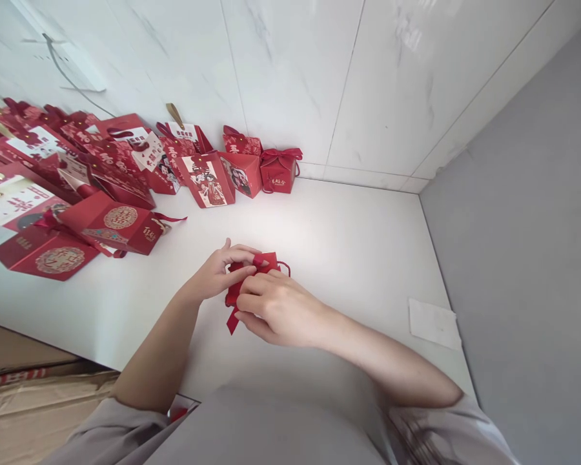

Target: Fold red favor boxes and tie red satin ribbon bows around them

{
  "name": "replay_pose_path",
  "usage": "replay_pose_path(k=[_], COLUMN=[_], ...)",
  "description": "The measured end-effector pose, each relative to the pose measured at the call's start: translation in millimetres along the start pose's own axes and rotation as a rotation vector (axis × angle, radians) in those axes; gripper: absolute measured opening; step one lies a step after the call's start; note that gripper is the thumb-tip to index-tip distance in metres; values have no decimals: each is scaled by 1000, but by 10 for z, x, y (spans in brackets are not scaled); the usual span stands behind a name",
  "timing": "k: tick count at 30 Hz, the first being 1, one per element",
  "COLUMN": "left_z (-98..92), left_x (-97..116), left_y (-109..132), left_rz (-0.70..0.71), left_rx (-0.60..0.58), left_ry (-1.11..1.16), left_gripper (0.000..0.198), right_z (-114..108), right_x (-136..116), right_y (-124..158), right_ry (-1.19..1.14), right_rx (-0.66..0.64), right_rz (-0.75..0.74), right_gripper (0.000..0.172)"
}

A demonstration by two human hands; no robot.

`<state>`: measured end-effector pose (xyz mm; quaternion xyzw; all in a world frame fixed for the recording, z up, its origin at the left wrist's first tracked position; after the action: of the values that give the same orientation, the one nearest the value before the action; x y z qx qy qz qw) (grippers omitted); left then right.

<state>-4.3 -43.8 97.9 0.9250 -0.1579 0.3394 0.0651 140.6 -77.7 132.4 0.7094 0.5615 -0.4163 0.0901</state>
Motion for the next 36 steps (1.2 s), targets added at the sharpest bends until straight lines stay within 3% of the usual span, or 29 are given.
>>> replay_pose_path(k=[7,10,14,16,22,26,30,36], left_z=[-4,-5,1,2,-2,5,4,-26], left_x=[-45,-43,-38,-47,-41,-12,12,21], left_y=[21,21,21,20,17,14,8,20], left_rz=[-3,-9,-17,-24,-25,-26,-17,24], left_rx=[-30,-41,-45,-41,-35,-48,-46,-80], left_ry=[-38,-22,-11,-6,18,55,44,-4], left_gripper=[28,30,24,24,24,29,31,30], right_z=[20,-57,-132,-107,-48,-42,-39,-29], right_x=[-23,120,360,421,413,342,328,444], right_y=[5,28,83,92,78,56,44,13], right_ry=[-136,-165,4,46,2,47,109,27], right_rx=[-93,9,191,210,264,191,160,188], right_rz=[-37,133,386,430,377,256,192,146], right_gripper=[18,18,10,19,29,15,27,25])
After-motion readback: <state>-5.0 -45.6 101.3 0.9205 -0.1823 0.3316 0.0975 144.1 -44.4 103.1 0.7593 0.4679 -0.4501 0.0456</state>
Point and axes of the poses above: each hand's wrist, its own y-axis away from the middle knuckle, its own z-axis out of the palm, x = y × z, the point moved 5 cm from there along -y, towards the middle knuckle, and after that the axes turned 13 degrees about -y, right-handed, at the moved point
